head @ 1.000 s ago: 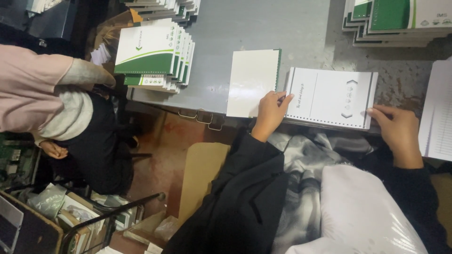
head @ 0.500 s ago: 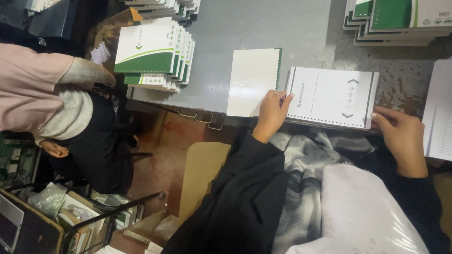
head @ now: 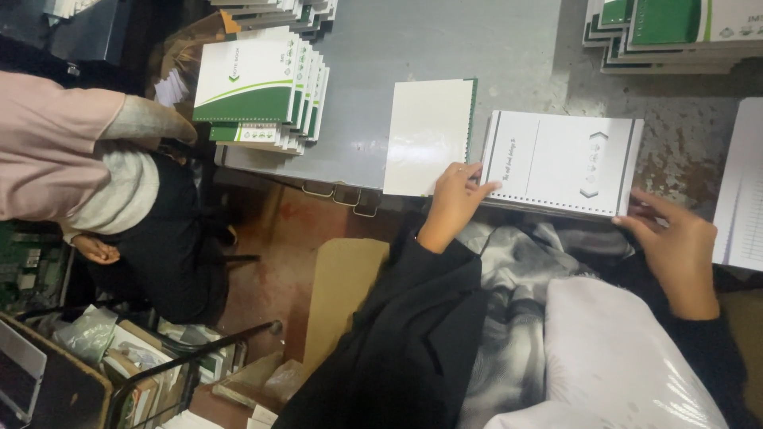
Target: Assembling and inspecting notebooks by aligning covers with pages and flipping through them.
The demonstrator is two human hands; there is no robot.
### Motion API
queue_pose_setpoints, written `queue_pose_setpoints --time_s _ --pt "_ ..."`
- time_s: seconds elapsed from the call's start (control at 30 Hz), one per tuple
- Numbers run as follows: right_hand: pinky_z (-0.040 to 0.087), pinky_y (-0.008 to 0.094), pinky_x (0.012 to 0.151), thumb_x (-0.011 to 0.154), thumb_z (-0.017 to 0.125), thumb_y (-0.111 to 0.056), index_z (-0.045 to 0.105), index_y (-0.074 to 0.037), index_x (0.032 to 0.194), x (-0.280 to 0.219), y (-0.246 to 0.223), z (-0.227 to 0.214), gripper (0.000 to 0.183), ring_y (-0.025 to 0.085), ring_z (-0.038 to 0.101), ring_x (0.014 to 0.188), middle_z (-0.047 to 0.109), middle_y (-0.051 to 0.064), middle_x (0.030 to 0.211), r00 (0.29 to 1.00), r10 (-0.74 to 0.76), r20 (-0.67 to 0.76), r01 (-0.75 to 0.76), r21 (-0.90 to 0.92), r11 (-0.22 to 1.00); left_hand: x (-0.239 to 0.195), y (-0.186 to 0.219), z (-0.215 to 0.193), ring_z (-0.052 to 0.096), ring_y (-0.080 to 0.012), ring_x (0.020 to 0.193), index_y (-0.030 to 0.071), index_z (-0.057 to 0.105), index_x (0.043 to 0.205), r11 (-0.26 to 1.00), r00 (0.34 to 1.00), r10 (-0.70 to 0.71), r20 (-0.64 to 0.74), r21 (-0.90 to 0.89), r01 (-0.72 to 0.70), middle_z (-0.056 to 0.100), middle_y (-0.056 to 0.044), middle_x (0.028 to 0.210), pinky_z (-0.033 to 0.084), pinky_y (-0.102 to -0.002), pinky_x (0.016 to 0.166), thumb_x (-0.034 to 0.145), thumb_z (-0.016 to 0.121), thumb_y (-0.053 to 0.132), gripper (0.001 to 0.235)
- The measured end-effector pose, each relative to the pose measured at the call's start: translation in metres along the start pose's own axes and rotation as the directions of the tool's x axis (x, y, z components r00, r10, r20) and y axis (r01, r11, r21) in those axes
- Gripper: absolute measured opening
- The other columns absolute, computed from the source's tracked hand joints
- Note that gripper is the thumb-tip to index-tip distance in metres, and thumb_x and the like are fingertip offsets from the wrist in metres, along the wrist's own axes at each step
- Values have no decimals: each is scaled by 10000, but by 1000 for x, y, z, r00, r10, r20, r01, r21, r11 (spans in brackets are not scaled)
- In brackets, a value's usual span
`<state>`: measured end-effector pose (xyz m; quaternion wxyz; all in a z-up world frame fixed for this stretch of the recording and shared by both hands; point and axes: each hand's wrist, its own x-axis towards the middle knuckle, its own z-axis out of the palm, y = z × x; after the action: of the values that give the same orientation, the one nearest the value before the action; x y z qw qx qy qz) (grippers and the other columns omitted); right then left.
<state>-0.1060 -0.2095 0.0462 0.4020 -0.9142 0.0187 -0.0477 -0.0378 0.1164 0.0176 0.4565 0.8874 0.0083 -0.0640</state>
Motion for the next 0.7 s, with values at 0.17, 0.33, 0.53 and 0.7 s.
queue_pose_setpoints --time_s 0.17,0.33,0.53,0.7 --pt "572 356 1007 823 856 63 692 135 1318 -5 7 11 527 268 679 1021 698 255 1240 998 -54 -28 58 169 984 -13 1 -2 687 -192 919 44 597 1421 999 998 -42 48 -20 43 630 -111 1209 611 -301 880 729 881 311 795" --pt "592 399 979 829 864 104 689 173 1335 -5 2 12 540 299 654 979 689 288 1191 983 -171 -70 178 114 977 -17 6 3 628 -183 875 31 571 1445 999 999 -32 -10 -34 32 590 -85 1179 584 -296 900 778 860 113 731" --pt "585 368 939 825 912 50 755 124 1303 -5 28 21 509 282 696 954 738 248 1156 969 -223 -104 219 -45 975 -18 1 5 636 -169 853 20 593 1418 1000 999 24 -33 -4 -24 586 -87 1175 591 -287 902 840 818 109 627" --pt "605 396 930 838 895 88 731 165 1298 -5 12 16 494 313 693 959 723 289 1192 964 -245 -106 245 -14 969 -17 3 4 647 -169 870 10 600 1404 1000 999 0 -35 -25 -1 592 -86 1192 602 -278 895 826 824 101 627"
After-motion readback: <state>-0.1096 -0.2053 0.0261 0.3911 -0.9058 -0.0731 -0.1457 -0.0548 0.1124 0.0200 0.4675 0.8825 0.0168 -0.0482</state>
